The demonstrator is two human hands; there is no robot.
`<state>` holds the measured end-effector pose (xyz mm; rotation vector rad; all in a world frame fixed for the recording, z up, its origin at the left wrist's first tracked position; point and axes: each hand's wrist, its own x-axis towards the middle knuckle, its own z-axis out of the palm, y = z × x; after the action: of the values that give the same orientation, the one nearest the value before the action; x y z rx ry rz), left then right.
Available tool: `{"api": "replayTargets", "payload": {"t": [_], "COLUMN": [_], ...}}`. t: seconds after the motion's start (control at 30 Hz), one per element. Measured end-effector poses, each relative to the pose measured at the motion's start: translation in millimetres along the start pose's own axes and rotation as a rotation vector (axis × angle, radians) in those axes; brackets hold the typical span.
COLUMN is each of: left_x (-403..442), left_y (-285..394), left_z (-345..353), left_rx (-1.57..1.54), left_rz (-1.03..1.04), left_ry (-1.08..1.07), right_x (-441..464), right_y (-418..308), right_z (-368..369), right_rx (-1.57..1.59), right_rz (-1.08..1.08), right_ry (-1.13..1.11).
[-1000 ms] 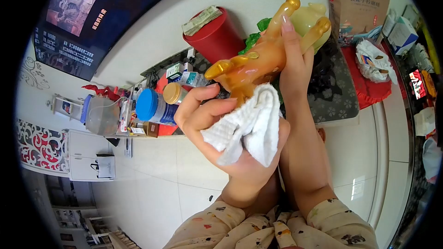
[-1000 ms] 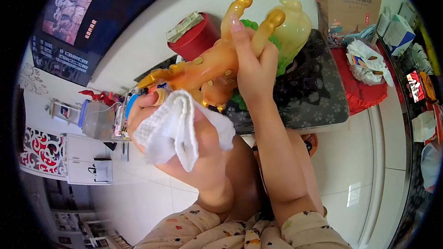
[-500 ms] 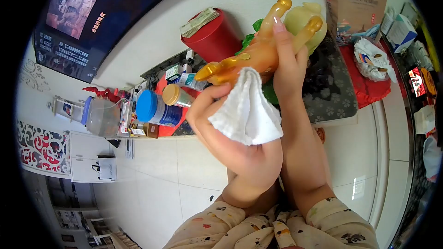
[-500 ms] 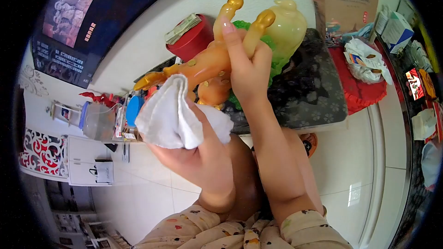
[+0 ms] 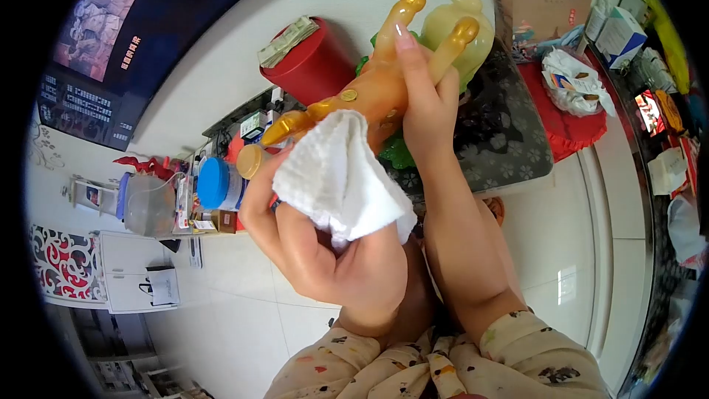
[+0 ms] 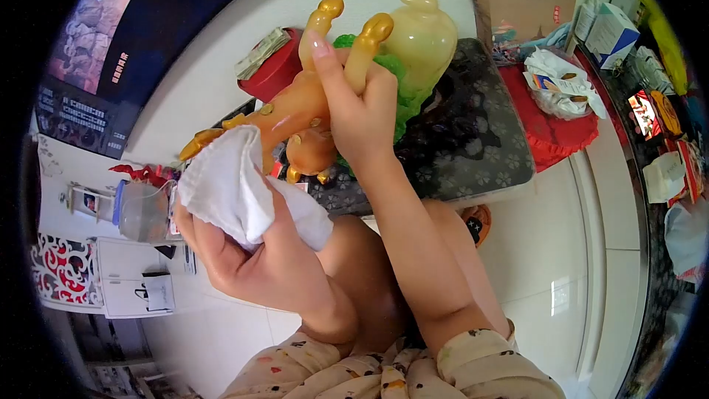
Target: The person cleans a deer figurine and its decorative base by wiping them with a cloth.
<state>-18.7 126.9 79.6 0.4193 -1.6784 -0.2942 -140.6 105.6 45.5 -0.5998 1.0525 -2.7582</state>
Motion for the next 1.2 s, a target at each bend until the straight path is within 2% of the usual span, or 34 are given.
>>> {"api": "replayTargets", "payload": {"t": [0.07, 0.23, 0.37, 0.47, 0.57, 0.67, 0.77, 0.97, 1.07, 1.2], "left_x": [-1.5, -2.9, -2.8, 1.5, 1.6, -0.1, 1.9, -0.5, -2.2, -3.2], "left_y": [3.1, 4.9, 1.6, -1.8, 6.6, 8.9, 7.3, 9.0, 20.4, 17.8], "left_z": [3.5, 6.4, 6.1, -0.9, -3.8, -15.8, -17.3, -9.6, 2.7, 9.2], "left_rx": [-0.036, -0.005, 0.022, 0.061, -0.036, 0.002, -0.031, 0.025, -0.127, -0.171], "left_rz": [-0.045, -0.009, 0.02, 0.069, -0.078, -0.15, -0.126, -0.006, -0.182, -0.14], "left_ry": [0.031, 0.025, 0.004, -0.099, -0.072, -0.133, -0.123, -0.017, 0.112, 0.162], "right_x": [-0.2, 0.8, -0.2, -0.1, 0.6, -1.0, -1.4, -1.9, -0.7, -0.3], "right_y": [-0.3, 1.1, -2.5, -1.9, 0.5, -1.9, -2.9, -6.4, -3.6, -4.3], "right_z": [1.4, -0.8, -4.3, -3.5, 0.2, 0.2, -3.3, -2.2, -3.4, -4.6], "right_rx": [-0.003, -0.018, -0.103, -0.088, -0.018, -0.018, -0.079, -0.064, -0.096, -0.129], "right_rz": [-0.009, -0.014, 0.057, 0.036, 0.005, 0.016, 0.031, 0.075, 0.066, 0.069], "right_ry": [0.013, -0.001, -0.048, -0.025, 0.014, -0.005, -0.048, -0.056, -0.05, -0.071]}}
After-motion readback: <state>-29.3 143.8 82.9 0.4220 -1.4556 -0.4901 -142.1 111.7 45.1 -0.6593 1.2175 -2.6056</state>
